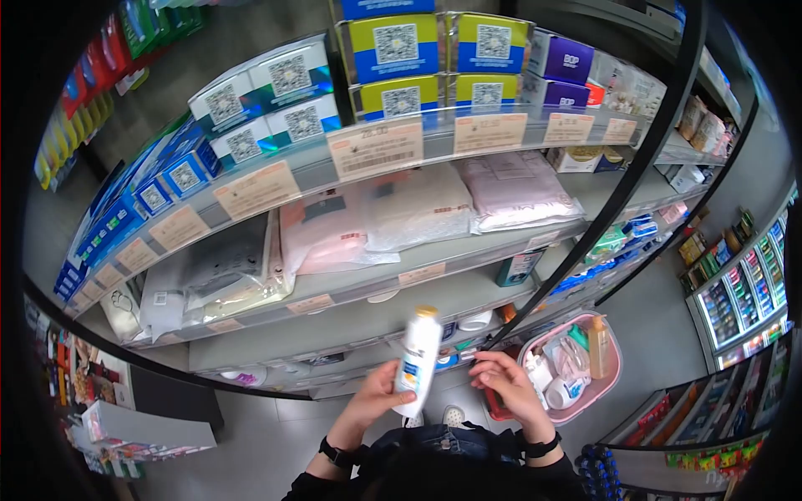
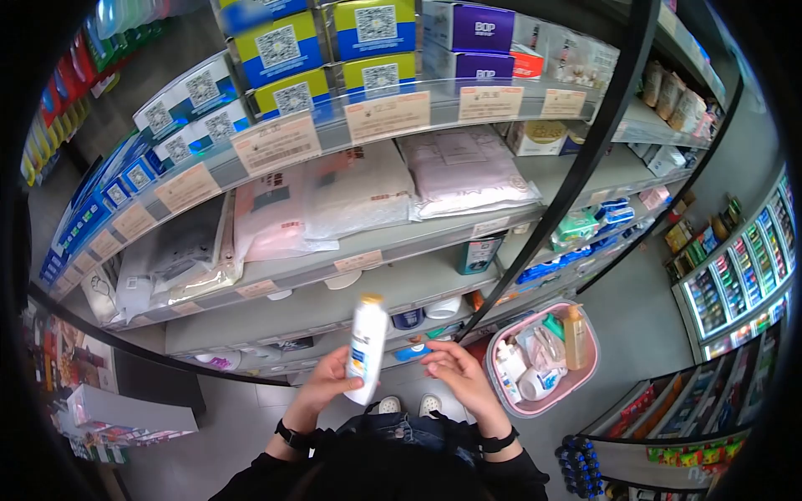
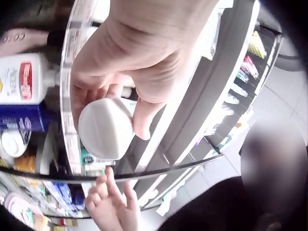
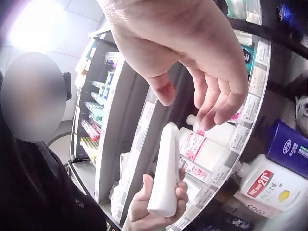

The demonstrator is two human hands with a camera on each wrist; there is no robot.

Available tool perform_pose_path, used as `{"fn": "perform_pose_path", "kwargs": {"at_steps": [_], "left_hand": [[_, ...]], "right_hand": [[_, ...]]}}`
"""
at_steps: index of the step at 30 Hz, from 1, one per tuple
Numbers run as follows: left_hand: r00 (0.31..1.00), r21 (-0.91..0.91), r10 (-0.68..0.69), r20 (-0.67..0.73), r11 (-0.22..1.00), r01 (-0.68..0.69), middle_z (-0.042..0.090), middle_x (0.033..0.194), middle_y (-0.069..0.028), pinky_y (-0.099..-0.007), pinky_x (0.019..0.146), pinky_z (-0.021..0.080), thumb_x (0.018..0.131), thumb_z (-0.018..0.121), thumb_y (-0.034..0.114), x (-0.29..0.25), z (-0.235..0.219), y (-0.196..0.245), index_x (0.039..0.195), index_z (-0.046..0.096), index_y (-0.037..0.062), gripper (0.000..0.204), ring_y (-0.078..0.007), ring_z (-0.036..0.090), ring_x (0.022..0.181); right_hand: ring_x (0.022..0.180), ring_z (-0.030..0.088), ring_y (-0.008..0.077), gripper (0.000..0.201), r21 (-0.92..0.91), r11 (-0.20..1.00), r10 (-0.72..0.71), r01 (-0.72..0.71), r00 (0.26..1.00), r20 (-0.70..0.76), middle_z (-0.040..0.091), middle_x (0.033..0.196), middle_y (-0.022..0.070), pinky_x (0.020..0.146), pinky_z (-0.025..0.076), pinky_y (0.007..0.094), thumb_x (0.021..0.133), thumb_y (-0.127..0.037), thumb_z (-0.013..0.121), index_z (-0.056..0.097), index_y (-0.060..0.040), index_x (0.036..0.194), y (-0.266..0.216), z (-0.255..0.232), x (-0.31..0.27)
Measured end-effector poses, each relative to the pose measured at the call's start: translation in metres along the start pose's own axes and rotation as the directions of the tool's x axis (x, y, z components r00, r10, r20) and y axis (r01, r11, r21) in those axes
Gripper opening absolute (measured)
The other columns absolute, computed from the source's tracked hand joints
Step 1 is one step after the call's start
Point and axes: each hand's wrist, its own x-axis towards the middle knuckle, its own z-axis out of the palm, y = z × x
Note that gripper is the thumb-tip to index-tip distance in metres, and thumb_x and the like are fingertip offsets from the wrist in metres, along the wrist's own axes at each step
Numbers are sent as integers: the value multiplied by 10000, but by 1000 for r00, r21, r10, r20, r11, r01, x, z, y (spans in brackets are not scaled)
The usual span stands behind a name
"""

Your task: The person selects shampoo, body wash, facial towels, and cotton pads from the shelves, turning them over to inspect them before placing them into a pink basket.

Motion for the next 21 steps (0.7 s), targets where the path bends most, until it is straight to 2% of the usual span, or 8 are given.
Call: {"fn": "perform_pose_path", "kwargs": {"at_steps": [3,5,9,11,13,15,20,21], "left_hand": [[959,113,200,-199,977,-181,629,1110,-47,-303,908,478,776,719,-12,-12,-29,8,1207,507,21,482,-132,601,1012],[901,277,288,-326,940,-201,649,1049,-41,-292,881,490,764,710,-48,-22,-52,14,1202,510,25,487,-130,618,965],[804,294,390,-448,914,-279,661,998,-43,-276,834,502,738,716,-79,-31,-74,38,1200,505,22,518,-124,630,906],[665,422,496,-558,860,-286,657,950,-39,-266,787,506,719,728,-92,-31,-82,48,1189,494,16,536,-120,630,857],[616,499,548,-566,822,-273,641,944,-48,-274,779,501,702,740,-88,-26,-108,40,1174,483,12,546,-120,620,857],[472,604,696,-541,712,-359,623,969,-62,-269,755,498,682,745,-92,-16,-123,37,1168,478,15,565,-134,613,870],[455,770,739,-497,617,-161,599,1022,-80,-287,796,476,689,732,-77,2,-147,32,1153,489,2,530,-149,591,883],[410,828,761,-502,560,-26,596,1021,-86,-297,796,471,680,739,-65,5,-148,30,1156,494,-2,539,-156,583,883]], "right_hand": [[944,601,141,332,28,999,-19,22,996,-87,628,1043,90,860,478,271,898,-35,573,515,-5,1224,3,-13,-7],[923,610,147,320,41,999,-19,24,992,-122,635,1033,90,847,481,273,898,-35,569,522,-6,1214,2,-22,-13],[879,627,165,301,44,999,-21,31,974,-227,651,1014,93,805,486,276,900,-39,556,538,-14,1200,9,-43,-24],[876,630,173,295,49,998,-24,38,968,-250,656,1019,96,793,484,275,903,-53,552,544,-19,1196,15,-50,-28],[876,630,174,306,96,994,-21,50,960,-280,653,1018,100,792,485,274,898,-55,559,541,-17,1201,23,-58,-30],[875,630,174,311,99,994,-11,42,956,-293,652,1018,102,791,486,274,895,-56,562,540,-15,1203,28,-62,-32],[871,630,173,324,100,995,17,17,942,-335,649,1015,107,783,487,271,893,-59,561,534,-10,1212,30,-65,-39],[871,629,173,319,103,995,18,19,939,-344,649,1014,109,782,486,269,897,-62,554,533,-8,1211,31,-66,-41]]}}
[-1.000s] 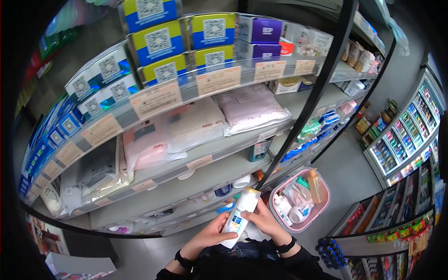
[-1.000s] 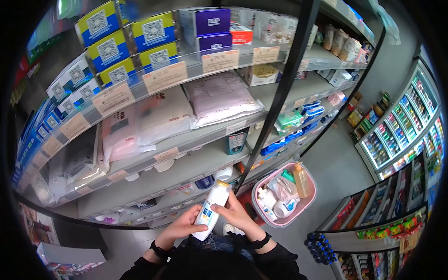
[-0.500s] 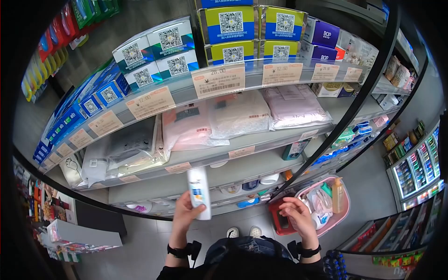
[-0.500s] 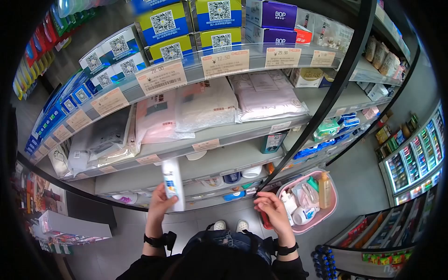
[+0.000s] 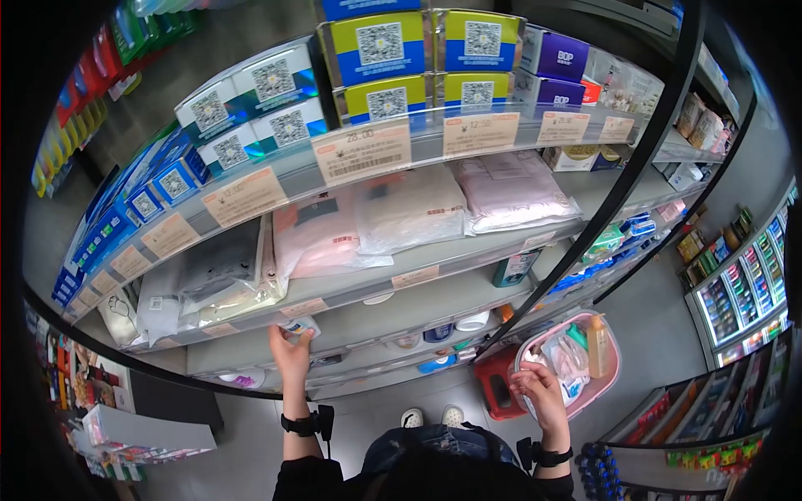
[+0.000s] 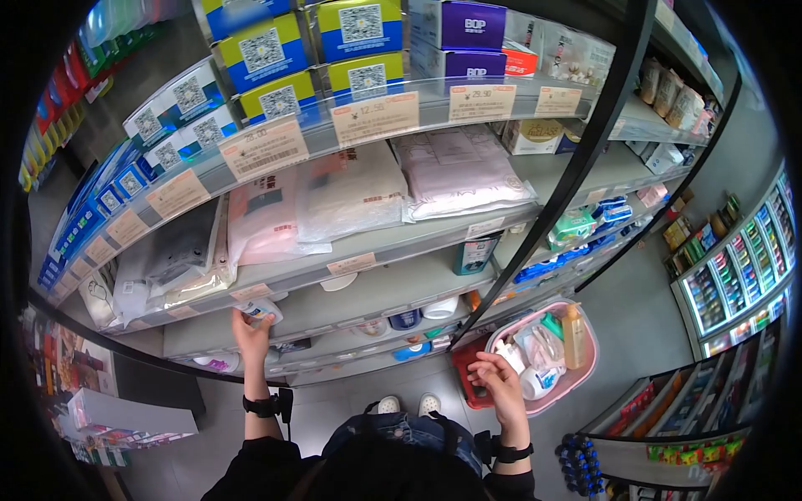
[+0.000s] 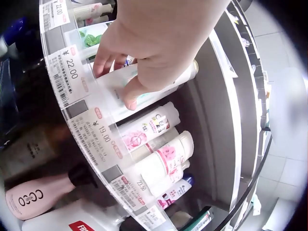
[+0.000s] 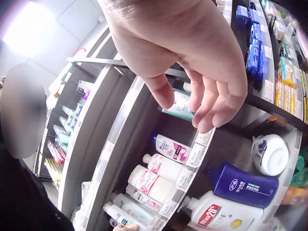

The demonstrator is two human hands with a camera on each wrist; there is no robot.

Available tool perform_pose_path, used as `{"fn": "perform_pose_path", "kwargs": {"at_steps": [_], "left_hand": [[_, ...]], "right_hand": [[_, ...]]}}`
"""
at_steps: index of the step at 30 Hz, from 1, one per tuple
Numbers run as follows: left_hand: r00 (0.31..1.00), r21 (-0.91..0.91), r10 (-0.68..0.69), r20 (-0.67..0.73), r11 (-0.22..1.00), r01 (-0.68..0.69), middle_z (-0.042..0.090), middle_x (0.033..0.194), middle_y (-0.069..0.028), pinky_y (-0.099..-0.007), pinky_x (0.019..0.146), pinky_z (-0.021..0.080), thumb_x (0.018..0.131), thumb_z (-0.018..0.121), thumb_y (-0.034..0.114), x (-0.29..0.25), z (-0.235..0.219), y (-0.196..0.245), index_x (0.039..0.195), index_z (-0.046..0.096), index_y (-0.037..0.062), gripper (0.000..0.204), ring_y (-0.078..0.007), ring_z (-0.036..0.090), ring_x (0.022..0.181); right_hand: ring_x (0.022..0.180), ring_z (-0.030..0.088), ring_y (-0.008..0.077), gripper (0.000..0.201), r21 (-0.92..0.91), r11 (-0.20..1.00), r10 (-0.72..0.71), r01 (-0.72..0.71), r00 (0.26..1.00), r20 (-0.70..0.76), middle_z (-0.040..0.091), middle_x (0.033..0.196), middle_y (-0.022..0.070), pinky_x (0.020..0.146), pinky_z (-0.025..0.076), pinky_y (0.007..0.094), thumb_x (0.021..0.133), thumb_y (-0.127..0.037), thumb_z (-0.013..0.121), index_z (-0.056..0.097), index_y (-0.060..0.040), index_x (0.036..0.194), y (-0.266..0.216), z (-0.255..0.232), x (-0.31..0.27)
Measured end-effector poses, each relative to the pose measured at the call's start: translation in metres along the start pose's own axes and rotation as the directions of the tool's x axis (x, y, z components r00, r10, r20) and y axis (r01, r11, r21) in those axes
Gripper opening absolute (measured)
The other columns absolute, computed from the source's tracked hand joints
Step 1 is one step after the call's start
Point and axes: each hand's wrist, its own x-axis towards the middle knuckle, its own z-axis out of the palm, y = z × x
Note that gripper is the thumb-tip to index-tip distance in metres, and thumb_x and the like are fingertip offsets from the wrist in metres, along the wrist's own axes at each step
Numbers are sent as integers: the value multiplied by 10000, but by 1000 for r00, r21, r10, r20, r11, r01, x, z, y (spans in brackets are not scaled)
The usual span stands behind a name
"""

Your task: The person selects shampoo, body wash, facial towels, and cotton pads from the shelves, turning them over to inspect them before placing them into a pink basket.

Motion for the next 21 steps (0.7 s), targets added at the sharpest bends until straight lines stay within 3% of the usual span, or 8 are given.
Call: {"fn": "perform_pose_path", "kwargs": {"at_steps": [1,4,5,11,15,18,19,21], "left_hand": [[999,156,18,-45,988,-11,594,1021,-91,-307,795,466,671,746,-53,1,3,-2,1159,500,-7,549,-163,575,883],[996,167,-78,-34,982,83,571,1048,-122,-310,775,432,665,774,-10,7,6,-2,1122,522,-16,522,-191,536,880],[991,69,-110,-74,991,115,562,1105,-132,-337,850,456,679,768,-12,6,11,5,1143,510,-28,532,-228,547,1018],[988,-1,-6,-153,1000,5,483,1240,-161,-389,936,449,726,726,-42,8,25,-18,1265,423,-40,618,-274,506,1149],[991,58,-39,-127,997,47,433,1302,-169,-409,972,421,749,716,-34,7,25,-19,1340,355,-22,693,-285,465,1193],[989,-36,-51,-138,998,46,395,1344,-174,-421,1015,381,776,708,-2,5,27,-21,1383,301,-6,730,-293,428,1224],[985,-28,-46,-165,999,41,381,1357,-176,-425,1025,368,786,707,19,3,27,-21,1396,281,-3,744,-293,423,1226],[972,29,10,-234,1000,-3,410,1331,-176,-425,1015,367,811,701,79,-3,27,-19,1398,283,-1,725,-279,439,1204]], "right_hand": [[872,629,174,315,4,1000,0,0,1000,-12,648,1013,110,782,486,268,900,-65,547,533,-6,1209,1,-2,-2],[851,633,175,301,37,999,31,-28,995,-94,649,1002,115,761,492,265,905,-72,539,534,-3,1198,3,-15,-5],[851,633,175,301,35,999,27,-24,994,-109,649,1002,115,761,492,265,905,-72,539,534,-3,1198,4,-20,-5],[801,640,170,271,60,998,10,10,946,-325,655,955,108,720,507,266,890,-93,569,560,-16,1149,10,-58,-9],[711,607,124,266,-196,981,-120,2,797,-592,641,886,66,644,482,248,855,-74,582,571,-10,1113,35,-109,-1],[720,610,191,384,-556,798,-286,-233,665,-690,626,865,123,653,489,306,765,-118,675,560,17,1106,67,-158,8],[720,610,191,384,-554,798,-285,-238,661,-694,626,865,123,653,489,306,765,-118,675,560,17,1106,80,-174,12],[782,618,266,459,-766,530,-489,-363,608,-626,622,902,175,704,498,370,728,-144,707,545,28,1123,111,-210,22]]}}
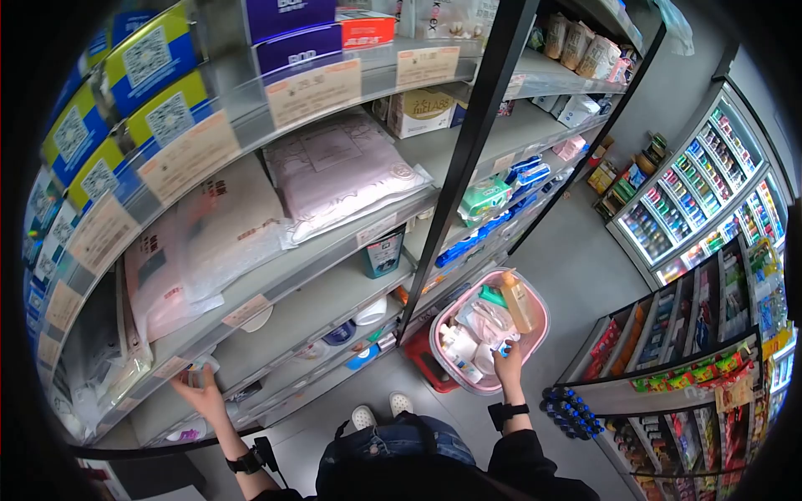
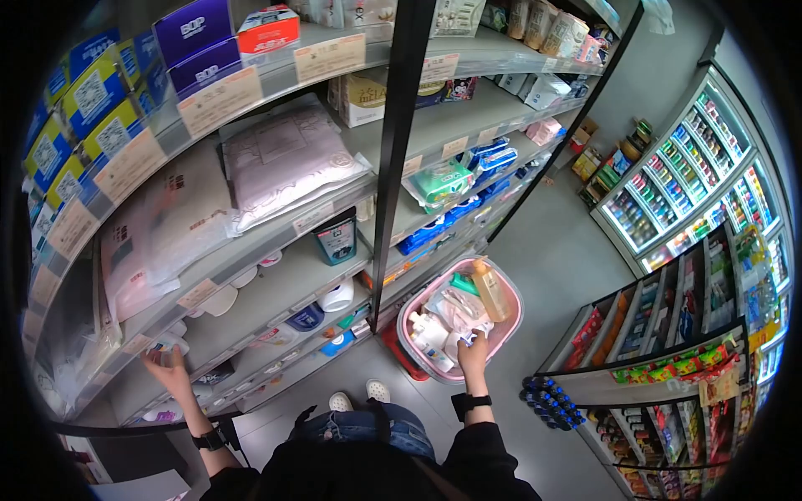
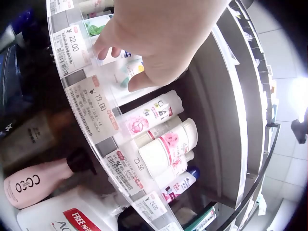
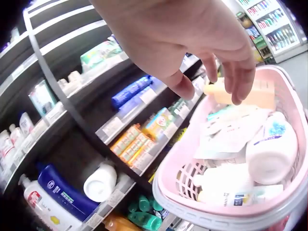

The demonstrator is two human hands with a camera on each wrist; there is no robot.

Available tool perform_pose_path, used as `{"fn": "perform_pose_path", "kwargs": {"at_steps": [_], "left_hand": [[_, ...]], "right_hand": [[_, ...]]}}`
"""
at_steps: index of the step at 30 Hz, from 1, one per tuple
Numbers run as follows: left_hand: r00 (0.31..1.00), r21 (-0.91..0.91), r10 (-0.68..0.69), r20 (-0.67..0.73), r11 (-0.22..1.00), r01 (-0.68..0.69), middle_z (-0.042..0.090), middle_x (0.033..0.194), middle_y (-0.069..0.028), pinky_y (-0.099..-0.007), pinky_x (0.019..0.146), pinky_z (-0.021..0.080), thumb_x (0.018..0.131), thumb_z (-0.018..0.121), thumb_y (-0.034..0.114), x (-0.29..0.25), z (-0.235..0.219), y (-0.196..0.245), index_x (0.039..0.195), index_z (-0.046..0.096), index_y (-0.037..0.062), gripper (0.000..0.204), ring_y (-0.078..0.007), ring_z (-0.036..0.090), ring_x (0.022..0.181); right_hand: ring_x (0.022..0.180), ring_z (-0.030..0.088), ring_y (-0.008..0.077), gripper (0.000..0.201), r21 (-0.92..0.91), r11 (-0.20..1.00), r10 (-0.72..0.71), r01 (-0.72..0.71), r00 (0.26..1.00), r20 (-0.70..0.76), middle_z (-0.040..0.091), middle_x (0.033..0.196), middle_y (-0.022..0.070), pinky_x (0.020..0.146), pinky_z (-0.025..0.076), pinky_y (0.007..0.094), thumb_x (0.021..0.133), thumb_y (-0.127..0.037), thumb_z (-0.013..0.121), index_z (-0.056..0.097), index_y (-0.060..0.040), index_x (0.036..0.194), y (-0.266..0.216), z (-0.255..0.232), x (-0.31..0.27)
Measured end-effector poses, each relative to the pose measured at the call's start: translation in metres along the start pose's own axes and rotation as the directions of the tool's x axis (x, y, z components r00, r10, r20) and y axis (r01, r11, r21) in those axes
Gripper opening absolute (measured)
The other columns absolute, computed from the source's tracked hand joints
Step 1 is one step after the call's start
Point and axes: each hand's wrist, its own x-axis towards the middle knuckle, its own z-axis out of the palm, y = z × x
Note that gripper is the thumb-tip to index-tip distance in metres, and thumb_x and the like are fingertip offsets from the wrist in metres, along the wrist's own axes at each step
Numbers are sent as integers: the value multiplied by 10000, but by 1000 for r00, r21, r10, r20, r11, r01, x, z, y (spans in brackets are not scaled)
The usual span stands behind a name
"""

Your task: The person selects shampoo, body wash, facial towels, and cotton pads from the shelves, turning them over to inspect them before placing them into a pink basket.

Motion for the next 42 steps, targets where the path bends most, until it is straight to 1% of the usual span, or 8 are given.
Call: {"fn": "perform_pose_path", "kwargs": {"at_steps": [7,13,15,20,29,35,39,42], "left_hand": [[1000,104,28,-14,994,-26,521,1214,-113,-372,953,383,826,633,25,-9,-34,16,1321,426,48,536,-207,487,1139],[996,55,-84,15,995,83,549,1177,-78,-310,907,398,829,590,-29,-28,-56,8,1227,504,58,415,-166,511,1092],[995,38,-103,13,994,102,560,1156,-72,-293,887,409,830,583,-38,-38,-61,6,1191,526,49,375,-158,524,1068],[990,69,-114,87,992,108,588,1033,-62,-244,797,434,832,574,-46,-67,-64,19,1059,565,17,236,-135,548,967],[963,-66,-128,236,987,148,593,862,-23,-194,731,427,850,574,-36,-96,-26,50,933,573,5,92,-76,554,797],[915,-151,-118,387,970,189,594,846,-16,-186,703,438,836,574,-63,-114,23,76,917,580,14,112,-70,562,776],[655,-199,-58,753,929,311,625,883,-38,-222,749,471,855,597,-18,-129,52,107,935,598,17,87,-101,601,813],[286,-108,-53,957,849,518,638,979,-68,-256,797,473,916,581,100,-138,64,128,1070,595,8,180,-131,609,907]], "right_hand": [[687,606,263,589,393,656,596,-644,762,253,579,961,184,541,494,378,776,-254,685,439,23,1234,41,38,72],[518,551,232,483,387,576,640,-720,692,334,578,750,136,441,459,344,854,-382,605,515,31,1087,74,72,123],[538,564,233,450,478,352,660,-805,576,483,579,719,114,463,480,347,864,-410,599,548,-12,1067,86,83,133],[555,572,176,99,561,174,706,-810,500,502,585,763,59,496,517,308,916,-143,582,551,-72,978,116,112,153],[543,536,181,65,581,232,627,-780,577,524,539,691,57,480,466,285,926,-79,516,531,-48,981,93,67,116],[586,568,137,117,629,261,152,-733,674,723,577,717,26,567,494,254,918,-150,600,552,-44,916,-21,-28,55],[691,591,138,139,713,310,-280,-629,656,701,628,819,34,670,488,265,819,-120,696,594,-54,888,-73,-79,29],[707,578,120,205,754,280,-504,-595,577,643,629,818,27,662,442,247,774,-160,750,596,-43,840,-107,-101,8]]}}
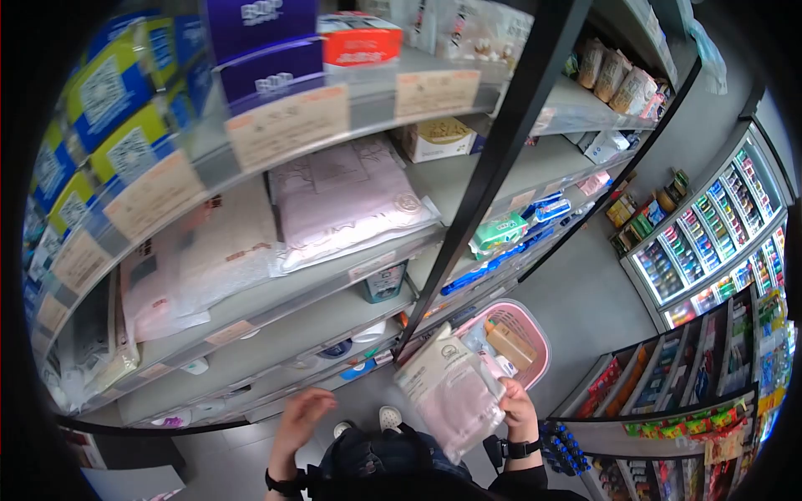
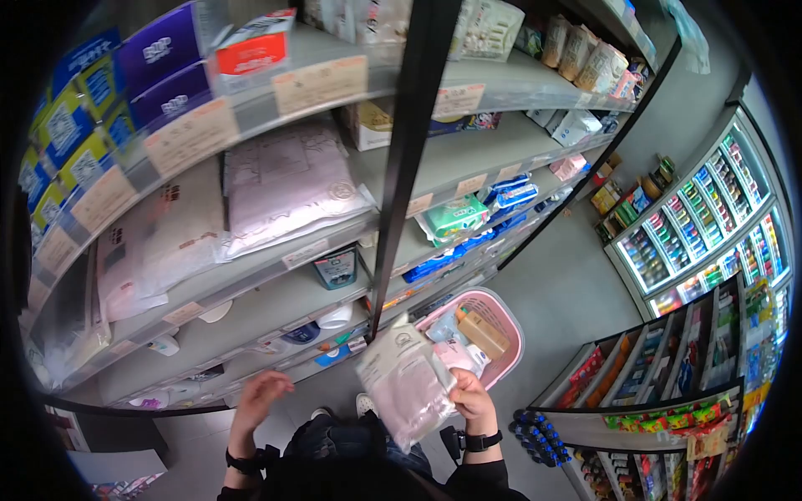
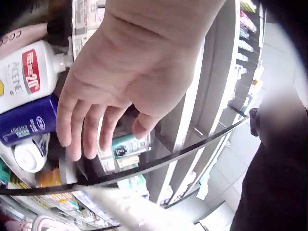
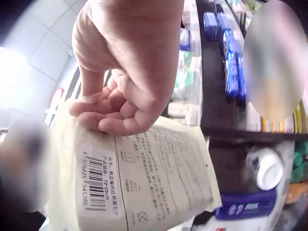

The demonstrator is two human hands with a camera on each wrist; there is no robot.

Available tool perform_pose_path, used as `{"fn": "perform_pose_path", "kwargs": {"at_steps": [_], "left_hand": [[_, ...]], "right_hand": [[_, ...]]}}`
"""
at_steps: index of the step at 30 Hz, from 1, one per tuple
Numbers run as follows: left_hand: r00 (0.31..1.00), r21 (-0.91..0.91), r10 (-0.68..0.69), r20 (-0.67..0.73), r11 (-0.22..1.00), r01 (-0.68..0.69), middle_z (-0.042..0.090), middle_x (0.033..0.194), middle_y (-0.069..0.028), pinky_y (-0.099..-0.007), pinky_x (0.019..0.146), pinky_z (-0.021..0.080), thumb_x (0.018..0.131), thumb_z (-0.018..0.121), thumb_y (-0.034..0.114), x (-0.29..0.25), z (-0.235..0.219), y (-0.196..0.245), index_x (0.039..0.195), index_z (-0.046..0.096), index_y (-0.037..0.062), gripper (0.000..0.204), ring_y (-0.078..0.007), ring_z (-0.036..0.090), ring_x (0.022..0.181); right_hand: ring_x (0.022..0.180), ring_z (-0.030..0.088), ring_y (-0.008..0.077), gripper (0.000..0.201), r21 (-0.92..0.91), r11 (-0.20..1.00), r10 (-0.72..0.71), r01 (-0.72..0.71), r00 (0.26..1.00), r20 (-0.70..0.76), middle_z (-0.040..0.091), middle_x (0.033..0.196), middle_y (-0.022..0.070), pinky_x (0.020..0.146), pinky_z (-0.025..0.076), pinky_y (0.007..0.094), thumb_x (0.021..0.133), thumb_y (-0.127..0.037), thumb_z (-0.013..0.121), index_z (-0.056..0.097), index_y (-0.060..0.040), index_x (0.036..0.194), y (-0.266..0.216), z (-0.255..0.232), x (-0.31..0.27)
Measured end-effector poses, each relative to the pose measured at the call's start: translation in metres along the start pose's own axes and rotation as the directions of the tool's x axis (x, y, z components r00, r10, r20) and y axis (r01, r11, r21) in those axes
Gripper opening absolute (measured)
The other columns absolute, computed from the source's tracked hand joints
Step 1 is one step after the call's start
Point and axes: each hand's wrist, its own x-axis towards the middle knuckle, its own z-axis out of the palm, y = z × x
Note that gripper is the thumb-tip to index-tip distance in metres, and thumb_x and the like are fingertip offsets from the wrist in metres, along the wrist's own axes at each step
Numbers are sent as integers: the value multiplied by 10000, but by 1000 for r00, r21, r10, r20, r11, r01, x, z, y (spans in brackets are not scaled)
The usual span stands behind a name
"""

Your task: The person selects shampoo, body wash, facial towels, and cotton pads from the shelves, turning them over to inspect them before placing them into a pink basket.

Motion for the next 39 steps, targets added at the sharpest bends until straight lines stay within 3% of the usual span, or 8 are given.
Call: {"fn": "perform_pose_path", "kwargs": {"at_steps": [7,15,19,25,29,31,33,39], "left_hand": [[925,-368,77,371,927,70,547,1246,-157,-399,879,496,978,458,192,-16,5,28,1427,259,10,524,-254,577,1102],[999,-798,-16,43,601,44,559,1253,-146,-415,933,490,860,573,-25,-70,-56,7,1378,377,17,555,-262,573,1125],[994,-785,4,-105,614,-85,549,1274,-155,-414,953,478,837,572,-59,-104,-83,9,1383,366,12,588,-274,563,1148],[990,-863,21,-142,487,-134,533,1289,-179,-425,979,463,833,583,-13,-129,-114,5,1389,333,-17,609,-295,556,1160],[995,-932,30,-99,347,-103,519,1299,-186,-431,970,466,850,617,71,-135,-122,9,1389,323,-20,621,-301,559,1153],[994,-941,33,-102,320,-107,515,1301,-187,-440,960,471,854,627,93,-141,-127,11,1389,322,-20,626,-305,561,1145],[920,-919,378,101,389,-59,513,1295,-194,-464,948,471,863,638,127,-150,-133,18,1381,328,-27,623,-310,560,1133],[887,-697,393,243,707,-122,504,1289,-201,-444,904,472,865,624,86,-177,-157,14,1346,378,-7,549,-340,547,1136]], "right_hand": [[768,633,212,412,305,952,-83,-22,941,328,673,909,125,698,481,324,709,-244,793,621,77,901,31,68,8],[964,590,193,531,4,974,209,-226,904,373,595,1125,133,800,461,290,751,-230,732,528,52,1153,41,149,44],[1248,413,221,1029,-244,966,182,-87,897,402,386,1397,149,932,413,331,673,-89,772,128,-135,1474,13,226,35],[1359,343,317,658,-568,583,224,582,557,800,247,1509,150,1035,366,378,711,11,704,547,-184,1319,-5,288,47],[1284,449,320,384,-600,415,28,684,649,760,403,1428,172,1020,396,400,711,36,645,723,-126,1050,5,321,45],[1086,601,292,281,-469,396,-46,790,527,849,618,1187,164,917,466,368,722,-7,650,727,-72,984,3,332,55],[885,660,277,192,-432,382,-184,817,526,830,691,979,153,793,509,352,729,-28,658,722,-31,911,2,346,50],[831,657,306,168,-120,463,-698,878,445,561,650,884,176,746,536,371,786,-174,734,640,-35,793,-6,364,43]]}}
